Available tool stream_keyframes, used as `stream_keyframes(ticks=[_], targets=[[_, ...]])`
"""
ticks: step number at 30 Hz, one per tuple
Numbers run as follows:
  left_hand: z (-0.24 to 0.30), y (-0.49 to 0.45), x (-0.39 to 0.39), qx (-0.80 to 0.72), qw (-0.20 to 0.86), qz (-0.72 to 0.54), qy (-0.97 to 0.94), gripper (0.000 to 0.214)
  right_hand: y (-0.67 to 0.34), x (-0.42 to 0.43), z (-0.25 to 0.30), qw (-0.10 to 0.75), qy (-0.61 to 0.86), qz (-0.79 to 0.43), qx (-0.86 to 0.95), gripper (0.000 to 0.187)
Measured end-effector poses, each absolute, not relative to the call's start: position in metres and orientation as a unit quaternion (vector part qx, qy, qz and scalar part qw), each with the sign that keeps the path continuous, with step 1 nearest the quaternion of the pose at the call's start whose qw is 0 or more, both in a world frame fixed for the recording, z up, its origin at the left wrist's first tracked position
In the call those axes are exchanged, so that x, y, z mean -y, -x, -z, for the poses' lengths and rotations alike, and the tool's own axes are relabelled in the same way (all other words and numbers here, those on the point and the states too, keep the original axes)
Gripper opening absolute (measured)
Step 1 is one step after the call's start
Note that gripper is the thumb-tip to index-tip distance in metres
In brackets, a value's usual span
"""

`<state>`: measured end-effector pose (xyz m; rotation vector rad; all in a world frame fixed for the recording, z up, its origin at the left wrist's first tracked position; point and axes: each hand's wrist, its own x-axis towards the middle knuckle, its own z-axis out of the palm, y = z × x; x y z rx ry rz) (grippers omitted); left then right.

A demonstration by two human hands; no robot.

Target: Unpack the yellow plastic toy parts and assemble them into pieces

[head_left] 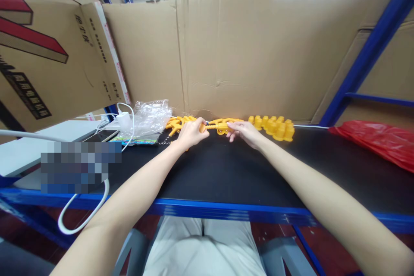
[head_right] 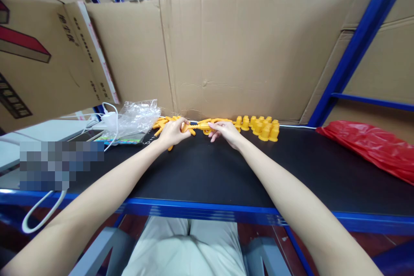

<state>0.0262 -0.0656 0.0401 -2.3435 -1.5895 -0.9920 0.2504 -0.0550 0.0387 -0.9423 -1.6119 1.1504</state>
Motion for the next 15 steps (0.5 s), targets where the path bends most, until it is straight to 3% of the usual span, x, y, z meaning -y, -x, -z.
stream_keyframes(ticks=[9,15], targets=[[-0.045,-0.029,0.072,0.541,0.119,0.304,0.775,0.029,-0.241,0.061,-0.048,0.464,0.409,-0.542,0.569,0.018],[-0.047,-0.028,0.071,0.532,0.083,0.306,0.785,0.031,-0.246,0.059,-0.045,0.385,0.437,-0.516,0.629,0.028]])
